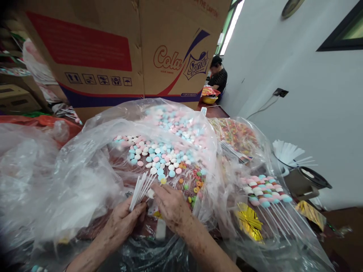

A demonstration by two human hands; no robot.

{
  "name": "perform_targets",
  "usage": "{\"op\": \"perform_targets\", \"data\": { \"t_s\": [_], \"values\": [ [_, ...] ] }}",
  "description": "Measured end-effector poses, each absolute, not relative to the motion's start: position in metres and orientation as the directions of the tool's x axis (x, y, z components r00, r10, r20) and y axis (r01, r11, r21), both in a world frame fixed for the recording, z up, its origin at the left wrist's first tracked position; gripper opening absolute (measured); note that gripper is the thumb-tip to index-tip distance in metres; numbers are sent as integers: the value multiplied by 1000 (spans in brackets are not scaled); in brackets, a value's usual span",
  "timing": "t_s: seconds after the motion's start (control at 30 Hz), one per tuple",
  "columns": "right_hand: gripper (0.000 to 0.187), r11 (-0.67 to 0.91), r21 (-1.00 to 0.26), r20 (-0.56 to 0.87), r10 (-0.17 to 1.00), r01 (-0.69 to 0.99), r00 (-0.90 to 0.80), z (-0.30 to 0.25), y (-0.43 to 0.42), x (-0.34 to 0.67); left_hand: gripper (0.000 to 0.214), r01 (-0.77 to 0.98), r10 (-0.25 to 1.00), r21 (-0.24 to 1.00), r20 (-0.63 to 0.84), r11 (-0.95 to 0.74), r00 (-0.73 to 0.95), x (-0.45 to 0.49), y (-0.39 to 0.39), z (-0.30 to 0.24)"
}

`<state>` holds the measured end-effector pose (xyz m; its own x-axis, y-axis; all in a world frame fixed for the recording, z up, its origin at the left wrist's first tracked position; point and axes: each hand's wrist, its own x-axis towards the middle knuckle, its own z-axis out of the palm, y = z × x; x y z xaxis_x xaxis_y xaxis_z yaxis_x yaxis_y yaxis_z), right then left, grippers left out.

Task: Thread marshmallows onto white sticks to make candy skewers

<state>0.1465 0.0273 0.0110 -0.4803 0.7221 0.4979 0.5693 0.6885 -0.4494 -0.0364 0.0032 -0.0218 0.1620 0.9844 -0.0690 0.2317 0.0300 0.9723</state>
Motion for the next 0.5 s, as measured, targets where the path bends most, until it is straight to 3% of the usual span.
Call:
{"op": "perform_targets", "data": {
  "t_s": [0.13,0.23,0.3,0.37,0.5],
  "values": [
    [37,669,-466,530,735,579,-423,20,31,155,24,203,988,978,-77,48,137,-36,3,-21],
    [29,442,-696,452,882,566,-132,23,35,159,24,200,986,978,-88,58,144,-36,2,-20],
    [25,241,-866,282,959,438,30,22,40,160,24,195,984,979,-83,52,154,-37,1,-21],
    [22,91,-969,105,993,230,49,20,46,157,24,196,984,979,-83,51,157,-37,1,-22],
    [20,-55,-998,-54,998,-42,-12,15,49,145,26,212,984,976,-74,38,164,-38,1,-20]
  ]
}}
